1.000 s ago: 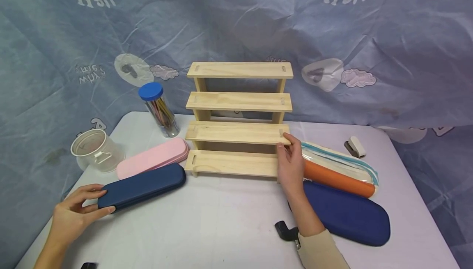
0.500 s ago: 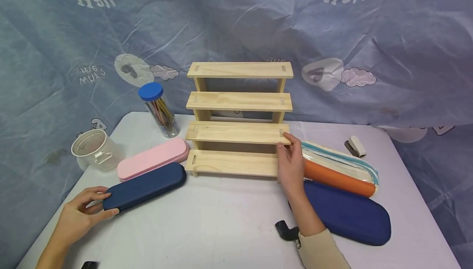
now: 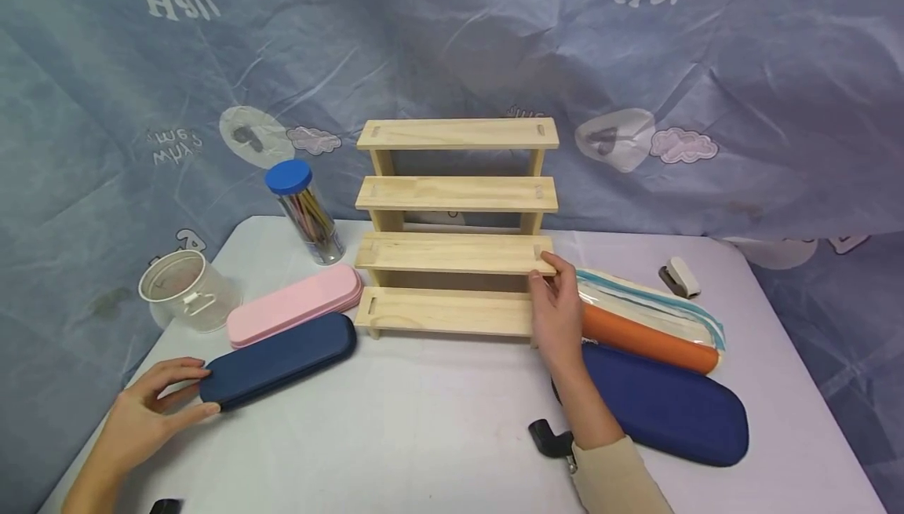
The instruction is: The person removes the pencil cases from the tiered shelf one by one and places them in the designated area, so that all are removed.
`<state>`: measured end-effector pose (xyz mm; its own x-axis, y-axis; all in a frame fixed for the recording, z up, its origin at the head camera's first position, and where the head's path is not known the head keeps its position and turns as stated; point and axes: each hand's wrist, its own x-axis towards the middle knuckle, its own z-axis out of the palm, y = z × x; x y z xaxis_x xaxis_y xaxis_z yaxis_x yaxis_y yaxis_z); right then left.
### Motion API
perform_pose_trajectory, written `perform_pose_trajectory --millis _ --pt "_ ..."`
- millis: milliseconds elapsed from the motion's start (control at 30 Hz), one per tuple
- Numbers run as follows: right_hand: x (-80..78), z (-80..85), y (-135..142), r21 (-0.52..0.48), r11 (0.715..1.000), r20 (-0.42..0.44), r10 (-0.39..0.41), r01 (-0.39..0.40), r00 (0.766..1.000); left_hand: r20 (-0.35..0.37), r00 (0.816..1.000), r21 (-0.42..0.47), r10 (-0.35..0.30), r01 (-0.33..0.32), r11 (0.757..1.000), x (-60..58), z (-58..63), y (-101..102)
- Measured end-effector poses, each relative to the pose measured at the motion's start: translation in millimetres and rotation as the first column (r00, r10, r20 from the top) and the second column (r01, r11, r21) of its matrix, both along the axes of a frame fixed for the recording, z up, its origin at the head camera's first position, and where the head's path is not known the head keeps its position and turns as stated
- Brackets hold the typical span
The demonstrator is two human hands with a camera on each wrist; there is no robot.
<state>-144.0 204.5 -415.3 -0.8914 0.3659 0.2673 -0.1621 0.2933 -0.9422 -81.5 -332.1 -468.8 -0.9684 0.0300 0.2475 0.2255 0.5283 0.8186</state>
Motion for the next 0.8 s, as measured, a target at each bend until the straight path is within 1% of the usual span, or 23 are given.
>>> perform_pose_trajectory --millis 33,100,200,267,400,567,633,667,700,800 --pt "-1.8 -2.0 2.0 0.004 1.0 0.009 -0.001 0.001 1.0 -0.016 1.0 -0.001 -0.001 0.001 1.0 -0.1 1.3 0.1" --pt "-6.2 -7.9 7.8 0.003 1.0 0.021 0.014 -0.014 1.0 -0.046 0.999 -0.031 0.008 -0.009 0.999 -1.5 4.9 0.7" --pt "-13.0 -16.6 19.4 0.016 0.999 0.042 0.048 -0.049 0.998 -0.067 0.997 -0.112 0.03 -0.037 0.993 -5.3 11.6 5.3" --pt "-15.8 -21.2 26.9 0.047 0.997 0.065 0.065 -0.068 0.996 -0.069 0.997 -0.154 0.024 -0.035 0.987 -8.6 16.9 9.8" --pt "-14.6 -22.1 34.8 0.171 0.979 0.103 0.096 -0.113 0.99 -0.085 0.996 -0.246 -0.018 -0.003 0.969 -16.4 28.6 19.3" --pt "-12.6 -18.4 38.1 0.267 0.941 0.155 0.17 -0.207 0.973 -0.144 0.986 -0.321 -0.084 0.034 0.946 -27.3 42.7 31.6" --pt "-11.7 -16.4 40.7 0.337 0.912 0.171 0.187 -0.235 0.967 -0.15 0.984 -0.347 -0.094 0.036 0.937 -31.8 45.9 38.9" --pt "-11.0 -15.3 42.5 0.387 0.888 0.183 0.188 -0.247 0.965 -0.148 0.984 -0.358 -0.101 0.041 0.933 -34.1 47.0 42.7" --pt "-10.1 -14.2 44.4 0.442 0.86 0.195 0.186 -0.256 0.963 -0.141 0.984 -0.367 -0.106 0.048 0.929 -36.5 47.9 46.8" --pt "-5.9 -9.6 49.8 0.608 0.752 0.196 0.168 -0.254 0.966 -0.113 0.985 -0.41 -0.13 0.073 0.909 -44.3 50.9 61.9"
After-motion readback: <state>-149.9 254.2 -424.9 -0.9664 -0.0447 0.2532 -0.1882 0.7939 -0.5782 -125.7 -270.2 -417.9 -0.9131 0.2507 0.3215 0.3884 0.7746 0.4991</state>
